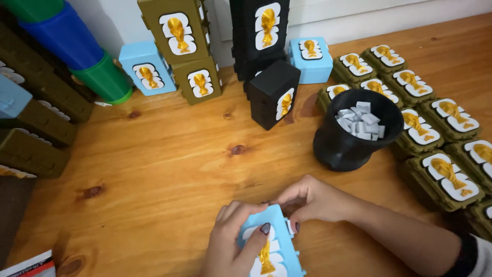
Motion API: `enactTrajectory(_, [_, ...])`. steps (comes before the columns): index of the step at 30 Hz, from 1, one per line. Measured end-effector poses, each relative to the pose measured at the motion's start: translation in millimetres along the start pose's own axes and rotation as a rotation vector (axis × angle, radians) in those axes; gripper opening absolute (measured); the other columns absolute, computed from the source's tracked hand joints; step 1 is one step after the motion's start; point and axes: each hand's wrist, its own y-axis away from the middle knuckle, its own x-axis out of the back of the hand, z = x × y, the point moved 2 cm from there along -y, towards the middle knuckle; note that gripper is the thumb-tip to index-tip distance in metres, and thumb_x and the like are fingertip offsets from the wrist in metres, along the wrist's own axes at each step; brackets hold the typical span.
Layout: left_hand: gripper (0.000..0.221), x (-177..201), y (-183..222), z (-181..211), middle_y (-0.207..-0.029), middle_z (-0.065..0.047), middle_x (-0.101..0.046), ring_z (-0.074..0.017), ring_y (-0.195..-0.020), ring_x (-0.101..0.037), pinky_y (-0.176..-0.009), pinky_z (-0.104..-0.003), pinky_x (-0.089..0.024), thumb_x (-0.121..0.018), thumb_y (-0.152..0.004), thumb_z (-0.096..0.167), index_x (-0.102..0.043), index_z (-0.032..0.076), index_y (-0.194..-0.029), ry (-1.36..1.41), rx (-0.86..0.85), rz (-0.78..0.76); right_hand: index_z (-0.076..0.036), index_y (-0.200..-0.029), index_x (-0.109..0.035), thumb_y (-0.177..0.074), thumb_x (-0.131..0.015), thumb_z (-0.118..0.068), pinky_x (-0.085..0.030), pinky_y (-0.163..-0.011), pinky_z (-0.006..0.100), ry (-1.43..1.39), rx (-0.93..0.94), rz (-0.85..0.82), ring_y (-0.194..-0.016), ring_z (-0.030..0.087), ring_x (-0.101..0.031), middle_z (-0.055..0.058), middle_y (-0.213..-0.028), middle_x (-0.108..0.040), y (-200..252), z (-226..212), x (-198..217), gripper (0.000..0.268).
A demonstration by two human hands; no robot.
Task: Applying small white labels to plastic trophy blocks at a workstation.
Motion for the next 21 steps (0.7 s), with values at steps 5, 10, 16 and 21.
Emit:
enactTrajectory(5, [0.027,-0.2,-0.2,1.1,-0.102,-0.005,-0.073,-0.0208,-0.092,-0.064,-0.083,-0.03,-0.05,-0.067,-0.08,0.015,-0.072,0.007,-0.106,0.005,0.003,0.011,0.01,-0.116,-0.073,-0.067,-0.067,0.027,-0.061,-0.064,0.03,0.089,-0.008,0.087,-0.082,0.02,-0.07,0.018,-0.108,-0.078,2.7,7.5,1.5,0.053])
enactTrajectory(10, [0.028,-0.7,1.1,-1.8,-0.1,-0.004,-0.072,-0.0205,-0.091,-0.063,-0.082,-0.03,-0.05,-0.068,-0.08,0.016,-0.073,0.008,-0.107,-0.015,0.008,0.012,0.013,-0.11,-0.072,-0.072,-0.069,0.024,-0.06,-0.063,0.03,0.085,-0.005,0.084,-0.073,0.02,-0.069,0.019,-0.097,-0.077,5.4,1.9,-3.9,0.04])
enactTrajectory(16, [0.027,6.4,-2.5,-0.2,-0.101,-0.003,-0.072,-0.0192,-0.092,-0.064,-0.083,-0.03,-0.05,-0.068,-0.082,0.015,-0.071,0.007,-0.108,-0.012,0.011,-0.064,0.008,-0.117,-0.068,-0.071,-0.068,0.022,-0.061,-0.071,0.032,0.132,-0.042,0.04,-0.087,0.021,-0.068,0.015,-0.108,-0.073,6.6,-1.4,-6.4,0.048])
enactTrajectory(21, [0.027,8.4,-1.1,1.6,-0.105,-0.001,-0.076,-0.0163,-0.098,-0.065,-0.085,-0.028,-0.051,-0.068,-0.086,0.016,-0.074,0.009,-0.111,-0.001,0.059,-0.078,0.002,-0.133,-0.062,-0.069,-0.074,0.018,-0.061,-0.073,0.031,0.218,-0.029,0.071,-0.089,0.017,-0.064,0.013,-0.12,-0.072,11.4,-8.7,-11.6,0.067])
